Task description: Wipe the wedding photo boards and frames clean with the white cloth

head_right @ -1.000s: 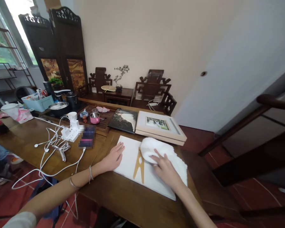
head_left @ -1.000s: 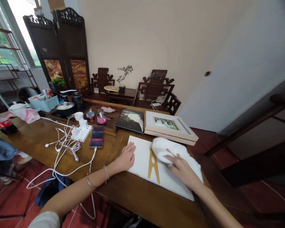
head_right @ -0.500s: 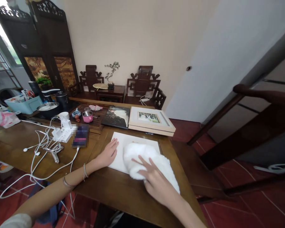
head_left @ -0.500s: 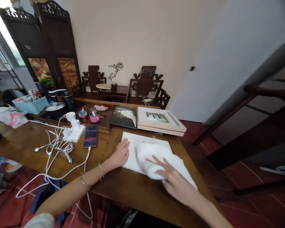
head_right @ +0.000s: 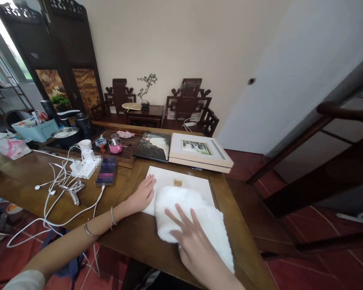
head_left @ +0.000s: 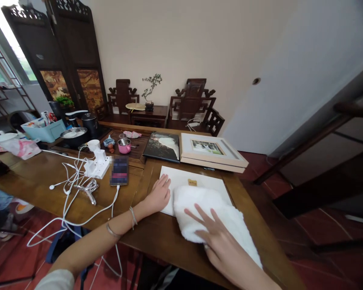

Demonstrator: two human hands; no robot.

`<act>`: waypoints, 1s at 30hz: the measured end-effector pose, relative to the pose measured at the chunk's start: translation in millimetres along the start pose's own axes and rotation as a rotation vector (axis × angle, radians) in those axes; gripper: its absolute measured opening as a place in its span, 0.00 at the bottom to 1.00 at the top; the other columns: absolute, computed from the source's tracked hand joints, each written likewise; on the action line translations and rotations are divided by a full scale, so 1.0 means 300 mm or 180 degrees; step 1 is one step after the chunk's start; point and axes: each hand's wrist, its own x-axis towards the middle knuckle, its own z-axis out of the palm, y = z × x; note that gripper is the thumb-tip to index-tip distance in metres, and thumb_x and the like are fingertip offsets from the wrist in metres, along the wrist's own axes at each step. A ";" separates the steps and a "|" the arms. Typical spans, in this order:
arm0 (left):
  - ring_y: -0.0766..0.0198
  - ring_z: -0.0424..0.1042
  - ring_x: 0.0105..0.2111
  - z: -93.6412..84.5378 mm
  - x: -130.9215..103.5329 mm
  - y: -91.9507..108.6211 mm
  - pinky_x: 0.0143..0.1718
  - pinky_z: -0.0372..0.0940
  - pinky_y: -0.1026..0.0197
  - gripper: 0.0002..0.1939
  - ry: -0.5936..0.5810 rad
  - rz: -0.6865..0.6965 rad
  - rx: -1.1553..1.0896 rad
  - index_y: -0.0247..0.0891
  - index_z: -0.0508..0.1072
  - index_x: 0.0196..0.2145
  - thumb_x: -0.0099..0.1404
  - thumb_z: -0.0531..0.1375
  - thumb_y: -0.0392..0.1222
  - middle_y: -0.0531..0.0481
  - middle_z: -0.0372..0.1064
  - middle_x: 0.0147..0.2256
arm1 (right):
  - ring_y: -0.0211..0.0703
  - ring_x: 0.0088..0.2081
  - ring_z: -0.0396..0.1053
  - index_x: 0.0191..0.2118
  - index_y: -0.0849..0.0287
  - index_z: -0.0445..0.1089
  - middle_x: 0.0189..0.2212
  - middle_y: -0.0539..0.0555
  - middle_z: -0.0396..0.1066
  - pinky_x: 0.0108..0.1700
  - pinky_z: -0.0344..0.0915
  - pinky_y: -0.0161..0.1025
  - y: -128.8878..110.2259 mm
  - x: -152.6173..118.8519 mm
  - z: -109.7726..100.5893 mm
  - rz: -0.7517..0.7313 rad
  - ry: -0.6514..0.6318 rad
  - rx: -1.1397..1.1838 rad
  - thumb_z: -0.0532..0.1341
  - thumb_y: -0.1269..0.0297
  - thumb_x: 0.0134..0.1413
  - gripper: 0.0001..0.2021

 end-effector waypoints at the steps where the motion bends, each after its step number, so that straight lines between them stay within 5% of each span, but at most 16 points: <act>1: 0.53 0.44 0.67 0.001 0.001 -0.002 0.65 0.47 0.45 0.25 -0.0006 -0.0007 -0.0005 0.29 0.58 0.61 0.67 0.46 0.36 0.36 0.48 0.65 | 0.54 0.68 0.38 0.38 0.56 0.74 0.64 0.51 0.55 0.65 0.41 0.66 0.006 -0.012 -0.009 -0.0009 -0.0028 0.0059 0.49 0.81 0.37 0.24; 9: 0.53 0.44 0.67 -0.017 -0.001 -0.004 0.65 0.48 0.44 0.24 -0.0041 0.0026 -0.0094 0.29 0.58 0.61 0.69 0.44 0.38 0.35 0.48 0.65 | 0.54 0.66 0.45 0.47 0.59 0.71 0.62 0.55 0.60 0.65 0.45 0.63 0.241 0.215 -0.068 0.0590 0.0075 -0.0201 0.49 0.81 0.44 0.26; 13: 0.52 0.44 0.66 -0.027 -0.002 0.000 0.64 0.48 0.43 0.24 -0.0098 0.0004 -0.0052 0.28 0.58 0.61 0.70 0.44 0.38 0.33 0.47 0.65 | 0.61 0.66 0.44 0.48 0.62 0.71 0.63 0.59 0.57 0.62 0.44 0.68 0.182 0.235 -0.042 0.0732 0.0104 -0.0343 0.49 0.83 0.43 0.27; 20: 0.52 0.43 0.66 -0.021 0.004 -0.004 0.65 0.47 0.45 0.24 -0.0076 0.0027 0.0014 0.28 0.59 0.60 0.69 0.45 0.38 0.34 0.48 0.65 | 0.58 0.68 0.35 0.39 0.58 0.74 0.66 0.52 0.51 0.65 0.39 0.68 -0.044 0.002 0.004 0.0055 -0.0048 -0.0254 0.49 0.84 0.37 0.25; 24: 0.52 0.43 0.66 -0.028 0.003 0.002 0.65 0.47 0.44 0.24 -0.0121 -0.0013 0.0010 0.26 0.58 0.60 0.69 0.45 0.37 0.32 0.47 0.65 | 0.54 0.68 0.37 0.38 0.58 0.74 0.65 0.53 0.54 0.66 0.41 0.65 0.017 -0.011 -0.023 0.0060 -0.0050 -0.0169 0.49 0.83 0.37 0.24; 30: 0.54 0.43 0.67 -0.044 -0.001 0.016 0.65 0.46 0.47 0.24 -0.0189 -0.0060 0.0074 0.28 0.57 0.61 0.70 0.44 0.38 0.35 0.47 0.65 | 0.61 0.66 0.46 0.49 0.61 0.71 0.63 0.57 0.56 0.62 0.49 0.66 0.160 0.200 -0.069 0.0852 -0.0035 -0.0530 0.50 0.83 0.43 0.27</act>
